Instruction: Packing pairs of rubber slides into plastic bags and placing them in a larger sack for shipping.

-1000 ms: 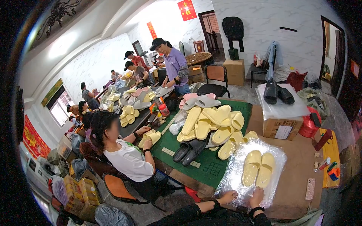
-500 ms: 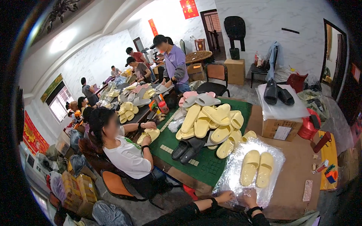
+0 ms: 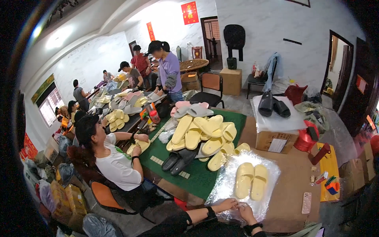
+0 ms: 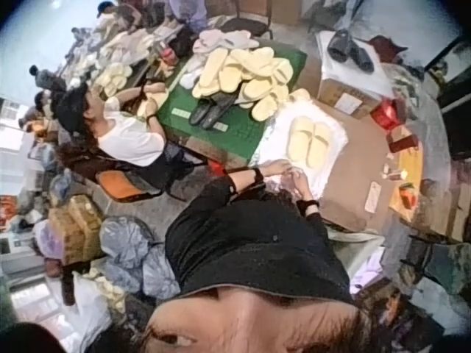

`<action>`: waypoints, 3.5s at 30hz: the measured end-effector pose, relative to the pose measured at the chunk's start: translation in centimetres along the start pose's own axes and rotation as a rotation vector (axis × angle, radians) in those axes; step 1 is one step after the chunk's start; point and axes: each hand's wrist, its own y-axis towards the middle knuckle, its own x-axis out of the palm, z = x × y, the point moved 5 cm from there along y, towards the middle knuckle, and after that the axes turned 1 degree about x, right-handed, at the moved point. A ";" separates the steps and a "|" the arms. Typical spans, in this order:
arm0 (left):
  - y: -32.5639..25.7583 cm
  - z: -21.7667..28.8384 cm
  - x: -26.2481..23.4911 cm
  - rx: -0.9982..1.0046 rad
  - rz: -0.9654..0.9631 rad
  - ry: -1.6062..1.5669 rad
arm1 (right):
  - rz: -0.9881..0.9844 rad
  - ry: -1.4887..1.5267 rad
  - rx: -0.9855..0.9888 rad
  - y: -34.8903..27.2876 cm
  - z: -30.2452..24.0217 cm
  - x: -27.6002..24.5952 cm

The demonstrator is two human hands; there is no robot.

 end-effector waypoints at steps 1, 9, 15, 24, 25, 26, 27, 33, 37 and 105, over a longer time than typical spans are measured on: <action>0.3 0.5 0.0 -0.027 -0.005 -0.096 | 0.012 -0.043 0.135 -0.7 -0.1 -0.8; 0.6 0.9 0.7 0.033 0.005 -0.108 | 0.336 -0.578 -0.325 -2.9 -10.6 -9.5; 0.3 4.6 1.4 -0.031 -0.025 -0.114 | -0.069 -0.582 -0.200 0.9 -7.1 -7.9; -1.8 9.1 4.5 0.019 -0.024 0.280 | 0.249 -0.394 -0.106 -0.5 -3.5 -7.4; -2.0 8.1 5.2 0.004 -0.052 0.274 | 0.298 -0.274 -0.070 -0.7 -3.5 -8.3; -2.0 8.0 5.5 0.144 0.034 0.339 | 0.352 -0.157 -0.038 -0.9 -3.3 -9.2; -2.1 8.0 5.8 0.287 0.121 0.400 | 0.359 -0.158 -0.012 -1.3 -2.6 -9.5; -2.6 3.1 4.4 0.176 0.310 0.707 | 0.798 0.370 0.289 -2.9 -2.5 -14.0; -2.5 2.2 5.1 -0.048 0.205 1.272 | 1.026 0.499 0.278 -2.4 2.2 -20.5; -4.7 0.4 -23.8 -0.029 0.707 1.348 | -0.299 -0.798 0.461 1.7 -0.9 9.8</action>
